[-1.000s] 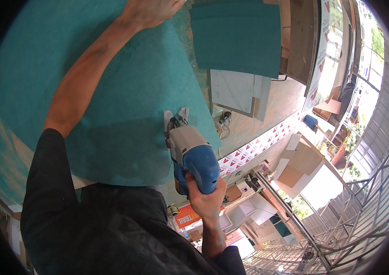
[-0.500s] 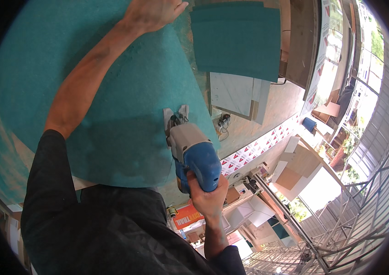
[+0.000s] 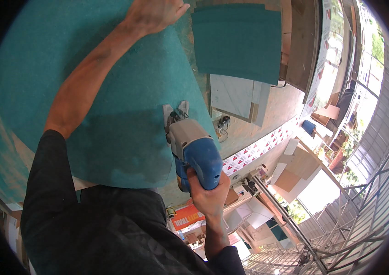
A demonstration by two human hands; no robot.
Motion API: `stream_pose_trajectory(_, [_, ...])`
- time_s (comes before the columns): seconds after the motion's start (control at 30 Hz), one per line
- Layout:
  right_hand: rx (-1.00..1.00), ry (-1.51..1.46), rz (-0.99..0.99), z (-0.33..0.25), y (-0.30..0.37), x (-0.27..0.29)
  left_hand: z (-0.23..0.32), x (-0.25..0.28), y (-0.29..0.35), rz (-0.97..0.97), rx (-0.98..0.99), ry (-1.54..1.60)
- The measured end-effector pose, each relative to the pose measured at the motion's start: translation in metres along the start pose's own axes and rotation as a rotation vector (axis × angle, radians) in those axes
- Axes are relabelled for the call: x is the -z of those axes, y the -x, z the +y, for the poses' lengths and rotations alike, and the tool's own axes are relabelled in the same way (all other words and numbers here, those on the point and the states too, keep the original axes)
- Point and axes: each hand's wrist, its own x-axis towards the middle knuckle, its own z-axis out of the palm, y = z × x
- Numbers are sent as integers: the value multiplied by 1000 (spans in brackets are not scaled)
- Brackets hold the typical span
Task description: The person uses a jigsaw to cut along a curved line on a green wood panel, then picks up and moves another square wood panel.
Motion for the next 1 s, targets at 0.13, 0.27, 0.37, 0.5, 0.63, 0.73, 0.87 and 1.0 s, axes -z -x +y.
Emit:
stream_pose_trajectory(0.13, [24,14,1,-6,-2,0,1,12,-6,-58,17,52])
stream_pose_trajectory(0.27, [77,21,-5,-11,-7,-2,-1,23,-15,-295,122,201])
stream_pose_trajectory(0.37, [72,17,-5,-15,-11,-2,0,27,-19,-333,138,188])
stream_pose_trajectory(0.5, [44,47,-24,-17,-13,2,-2,31,-23,-398,158,191])
stream_pose_trajectory(0.63, [58,47,-47,-17,-16,3,0,24,-21,-369,166,229])
stream_pose_trajectory(0.73, [66,50,-23,-20,-19,0,-1,25,-23,-404,160,222])
stream_pose_trajectory(0.87, [90,68,-4,-26,-24,-5,-3,30,-24,-483,173,139])
stream_pose_trajectory(1.0, [53,37,14,-33,-20,-7,0,32,-19,-312,175,207])
